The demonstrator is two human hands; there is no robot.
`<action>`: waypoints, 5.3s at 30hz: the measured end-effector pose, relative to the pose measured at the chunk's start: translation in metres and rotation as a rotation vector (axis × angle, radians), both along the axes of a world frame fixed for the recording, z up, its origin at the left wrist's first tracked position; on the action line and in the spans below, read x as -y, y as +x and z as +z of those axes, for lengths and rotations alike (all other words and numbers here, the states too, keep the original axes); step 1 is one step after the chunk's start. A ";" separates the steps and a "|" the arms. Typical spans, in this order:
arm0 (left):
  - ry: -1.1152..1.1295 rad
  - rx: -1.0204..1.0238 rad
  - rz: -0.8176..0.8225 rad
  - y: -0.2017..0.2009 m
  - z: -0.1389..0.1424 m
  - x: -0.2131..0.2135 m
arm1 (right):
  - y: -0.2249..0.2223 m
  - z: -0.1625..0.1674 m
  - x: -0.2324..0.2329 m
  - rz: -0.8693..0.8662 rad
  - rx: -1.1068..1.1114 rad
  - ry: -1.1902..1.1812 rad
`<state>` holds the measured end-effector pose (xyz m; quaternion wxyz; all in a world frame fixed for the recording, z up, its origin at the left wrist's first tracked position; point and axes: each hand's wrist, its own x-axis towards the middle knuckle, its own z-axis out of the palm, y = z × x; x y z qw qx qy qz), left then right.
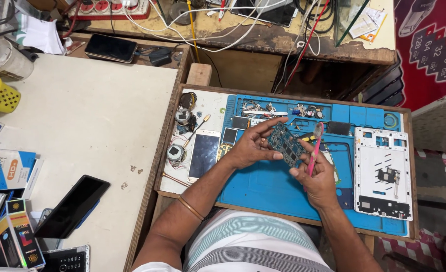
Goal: The person holds a disassembled phone mainboard over a blue work mat and brushes its surface with a pink toothbrush, rotating the board to reach different areas. They continue brushing and repositioning the board throughout the episode while other phone parts and tools sit on the mat.
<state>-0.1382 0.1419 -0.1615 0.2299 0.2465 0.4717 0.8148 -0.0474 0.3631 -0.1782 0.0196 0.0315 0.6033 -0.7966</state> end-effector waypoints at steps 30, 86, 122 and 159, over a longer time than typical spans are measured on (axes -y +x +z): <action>-0.053 -0.005 0.104 -0.081 -0.055 -0.100 | -0.083 -0.037 -0.100 -0.059 0.039 -0.112; -0.392 -0.343 0.074 0.013 0.152 0.032 | -0.005 0.156 0.032 -0.022 0.005 -0.087; -0.397 -0.360 0.093 0.041 0.185 0.071 | 0.025 0.187 0.071 -0.034 -0.007 -0.104; -0.436 -0.340 0.223 0.056 0.168 0.054 | 0.039 0.172 0.047 0.023 -0.020 -0.088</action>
